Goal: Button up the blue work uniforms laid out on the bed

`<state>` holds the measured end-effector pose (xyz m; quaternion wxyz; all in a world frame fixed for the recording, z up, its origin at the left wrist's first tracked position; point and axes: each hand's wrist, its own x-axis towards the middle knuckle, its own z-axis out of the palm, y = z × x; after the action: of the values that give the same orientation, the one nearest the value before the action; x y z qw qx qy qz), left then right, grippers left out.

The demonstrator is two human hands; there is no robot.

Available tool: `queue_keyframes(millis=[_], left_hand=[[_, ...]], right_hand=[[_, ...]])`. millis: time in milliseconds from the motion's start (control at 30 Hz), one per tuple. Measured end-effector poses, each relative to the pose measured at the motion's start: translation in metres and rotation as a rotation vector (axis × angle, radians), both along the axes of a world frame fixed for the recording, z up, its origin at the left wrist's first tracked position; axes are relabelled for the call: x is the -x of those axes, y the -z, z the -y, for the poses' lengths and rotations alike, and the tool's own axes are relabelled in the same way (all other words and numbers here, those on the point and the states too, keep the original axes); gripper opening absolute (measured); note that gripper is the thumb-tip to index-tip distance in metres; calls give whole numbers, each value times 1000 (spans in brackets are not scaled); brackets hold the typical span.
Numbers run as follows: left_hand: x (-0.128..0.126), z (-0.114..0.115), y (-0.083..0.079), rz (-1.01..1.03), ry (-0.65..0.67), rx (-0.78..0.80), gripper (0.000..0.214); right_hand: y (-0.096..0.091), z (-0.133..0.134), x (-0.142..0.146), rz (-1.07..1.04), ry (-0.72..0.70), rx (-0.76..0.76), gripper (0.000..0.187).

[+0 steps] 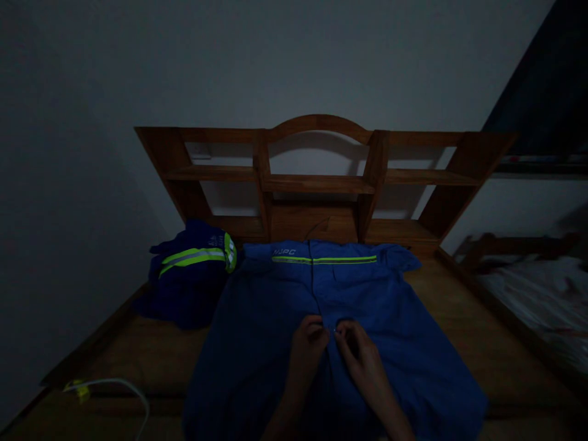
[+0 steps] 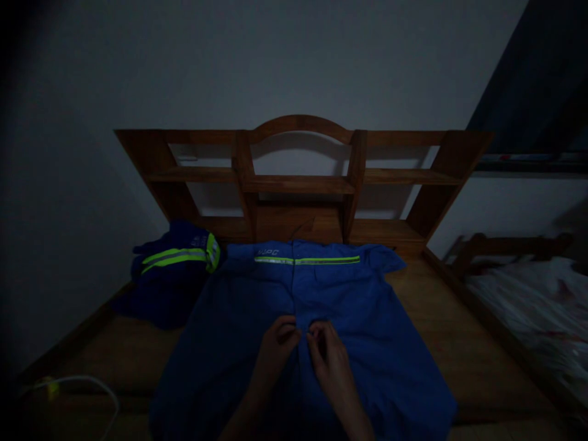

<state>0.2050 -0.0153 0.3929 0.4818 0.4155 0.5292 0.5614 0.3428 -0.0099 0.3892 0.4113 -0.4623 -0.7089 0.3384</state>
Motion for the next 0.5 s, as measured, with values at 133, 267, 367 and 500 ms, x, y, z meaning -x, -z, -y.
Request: queue_keyframes(millis=[133, 267, 367, 500], left_hand=[[3, 1, 2, 67, 33, -20, 25], [-1, 3, 8, 98, 34, -67, 32], [-11, 4, 11, -65, -41, -80, 31], [9, 6, 3, -507, -75, -103, 23]], right_hand=[[0, 0, -4, 18, -22, -56, 18], [1, 3, -6, 24, -37, -85, 23], [-1, 9, -1, 41, -29, -96, 26], [-15, 9, -14, 25, 25, -107, 29]])
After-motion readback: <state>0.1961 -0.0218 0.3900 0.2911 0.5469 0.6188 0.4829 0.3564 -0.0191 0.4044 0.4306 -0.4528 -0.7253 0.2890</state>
